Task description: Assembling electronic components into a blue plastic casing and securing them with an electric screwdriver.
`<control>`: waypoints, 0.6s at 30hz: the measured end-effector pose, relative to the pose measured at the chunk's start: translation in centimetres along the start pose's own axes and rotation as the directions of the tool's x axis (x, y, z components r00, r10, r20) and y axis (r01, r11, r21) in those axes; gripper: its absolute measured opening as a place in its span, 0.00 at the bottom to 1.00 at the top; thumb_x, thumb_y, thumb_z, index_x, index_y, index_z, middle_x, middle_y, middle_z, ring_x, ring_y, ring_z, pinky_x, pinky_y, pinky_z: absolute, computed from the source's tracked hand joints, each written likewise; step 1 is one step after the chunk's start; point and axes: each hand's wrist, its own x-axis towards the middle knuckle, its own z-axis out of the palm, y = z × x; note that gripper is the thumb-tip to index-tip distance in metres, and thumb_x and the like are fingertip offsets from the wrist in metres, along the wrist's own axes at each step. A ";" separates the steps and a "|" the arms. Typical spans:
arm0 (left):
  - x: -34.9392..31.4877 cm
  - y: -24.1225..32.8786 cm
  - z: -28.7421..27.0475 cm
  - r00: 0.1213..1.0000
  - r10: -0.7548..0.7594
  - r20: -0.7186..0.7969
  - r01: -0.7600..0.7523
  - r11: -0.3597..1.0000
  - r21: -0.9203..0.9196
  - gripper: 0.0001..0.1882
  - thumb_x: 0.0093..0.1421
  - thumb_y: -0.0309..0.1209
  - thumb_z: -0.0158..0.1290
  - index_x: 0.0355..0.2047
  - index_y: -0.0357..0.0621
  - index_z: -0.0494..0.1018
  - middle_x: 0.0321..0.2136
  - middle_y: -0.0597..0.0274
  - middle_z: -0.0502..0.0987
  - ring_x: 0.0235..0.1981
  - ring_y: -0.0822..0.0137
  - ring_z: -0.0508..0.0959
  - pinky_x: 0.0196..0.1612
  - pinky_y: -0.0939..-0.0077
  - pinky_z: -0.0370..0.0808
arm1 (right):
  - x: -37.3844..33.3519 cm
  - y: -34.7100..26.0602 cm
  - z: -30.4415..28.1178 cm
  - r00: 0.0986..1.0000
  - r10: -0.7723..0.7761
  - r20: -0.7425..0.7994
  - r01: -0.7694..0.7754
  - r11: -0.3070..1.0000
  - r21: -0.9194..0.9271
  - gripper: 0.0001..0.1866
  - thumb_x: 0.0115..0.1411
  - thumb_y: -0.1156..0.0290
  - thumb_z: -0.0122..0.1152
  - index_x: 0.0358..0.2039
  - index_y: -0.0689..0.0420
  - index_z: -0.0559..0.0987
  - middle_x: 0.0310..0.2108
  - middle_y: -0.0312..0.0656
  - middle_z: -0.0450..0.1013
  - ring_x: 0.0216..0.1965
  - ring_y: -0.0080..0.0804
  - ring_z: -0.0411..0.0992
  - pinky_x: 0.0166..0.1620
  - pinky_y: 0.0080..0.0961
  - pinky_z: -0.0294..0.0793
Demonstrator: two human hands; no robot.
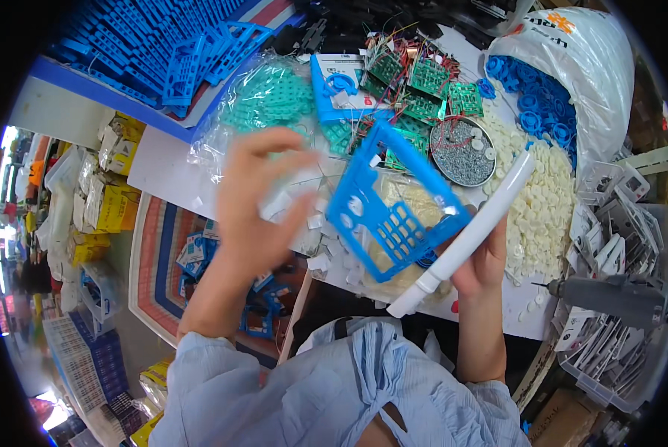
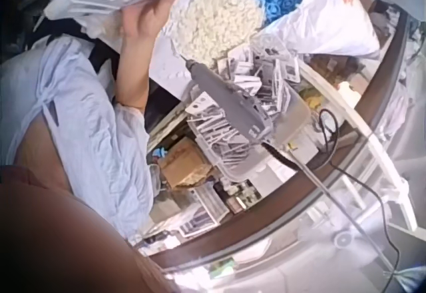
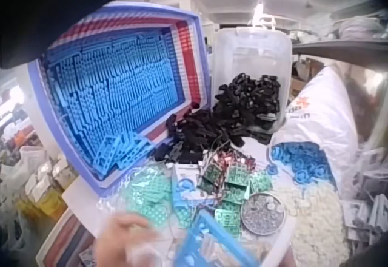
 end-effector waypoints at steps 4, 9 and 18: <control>-2.1 -2.7 2.2 0.957 -0.288 0.043 0.290 0.925 -0.245 0.21 0.56 0.25 0.63 0.51 0.41 0.76 0.50 0.51 0.75 0.47 0.56 0.77 0.49 0.65 0.75 | 0.8 0.7 0.8 0.997 0.070 -0.032 -0.071 0.997 -0.035 0.31 0.74 0.42 0.41 0.64 0.50 0.71 0.58 0.42 0.75 0.61 0.48 0.71 0.62 0.56 0.70; -3.5 -0.9 4.2 0.871 -0.377 0.315 0.464 0.841 -0.276 0.22 0.58 0.23 0.59 0.54 0.39 0.73 0.53 0.57 0.74 0.50 0.64 0.76 0.48 0.71 0.74 | 1.6 0.8 -0.4 0.998 0.054 0.025 -0.054 0.999 -0.008 0.28 0.75 0.44 0.40 0.61 0.50 0.73 0.55 0.41 0.76 0.60 0.48 0.73 0.62 0.60 0.70; -14.0 3.5 1.2 0.231 -0.133 0.964 0.965 -0.093 -0.244 0.19 0.73 0.44 0.47 0.39 0.40 0.78 0.25 0.65 0.77 0.19 0.76 0.71 0.22 0.81 0.65 | -1.0 -0.5 -0.8 0.996 0.064 0.068 -0.059 0.995 -0.074 0.12 0.73 0.52 0.50 0.38 0.45 0.72 0.34 0.33 0.66 0.48 0.37 0.71 0.62 0.79 0.60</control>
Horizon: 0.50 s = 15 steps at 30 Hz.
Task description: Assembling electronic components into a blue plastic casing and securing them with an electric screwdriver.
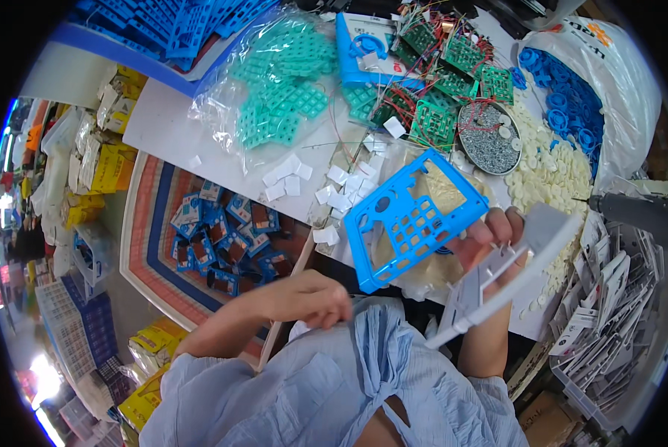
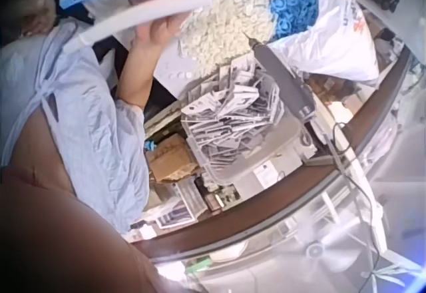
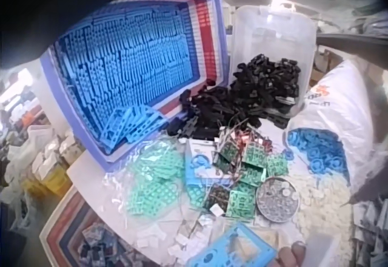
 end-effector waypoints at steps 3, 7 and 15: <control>2.8 -3.1 1.5 0.999 -0.024 -0.039 0.002 0.871 -0.491 0.20 0.73 0.48 0.48 0.46 0.44 0.75 0.29 0.63 0.77 0.23 0.76 0.73 0.23 0.80 0.65 | -0.6 0.1 1.1 0.998 -0.007 -0.061 0.004 0.999 -0.050 0.16 0.74 0.57 0.49 0.27 0.44 0.64 0.29 0.30 0.61 0.36 0.33 0.66 0.59 0.71 0.65; 5.0 -2.7 3.0 0.973 0.026 -0.229 -0.178 0.716 -0.675 0.12 0.73 0.38 0.51 0.47 0.44 0.74 0.33 0.64 0.77 0.26 0.75 0.73 0.25 0.80 0.67 | -1.8 -0.3 0.4 0.993 0.047 -0.104 -0.046 0.999 0.011 0.17 0.74 0.58 0.47 0.25 0.42 0.64 0.24 0.27 0.57 0.29 0.29 0.59 0.49 0.58 0.68; 5.2 -2.1 5.6 0.788 0.451 -0.419 -0.528 0.845 -0.083 0.17 0.63 0.24 0.61 0.52 0.37 0.73 0.44 0.59 0.79 0.43 0.67 0.79 0.46 0.72 0.76 | -3.0 1.1 1.5 0.892 -0.214 -0.398 0.093 0.949 -0.302 0.24 0.75 0.53 0.46 0.63 0.54 0.72 0.51 0.38 0.74 0.55 0.38 0.71 0.63 0.47 0.68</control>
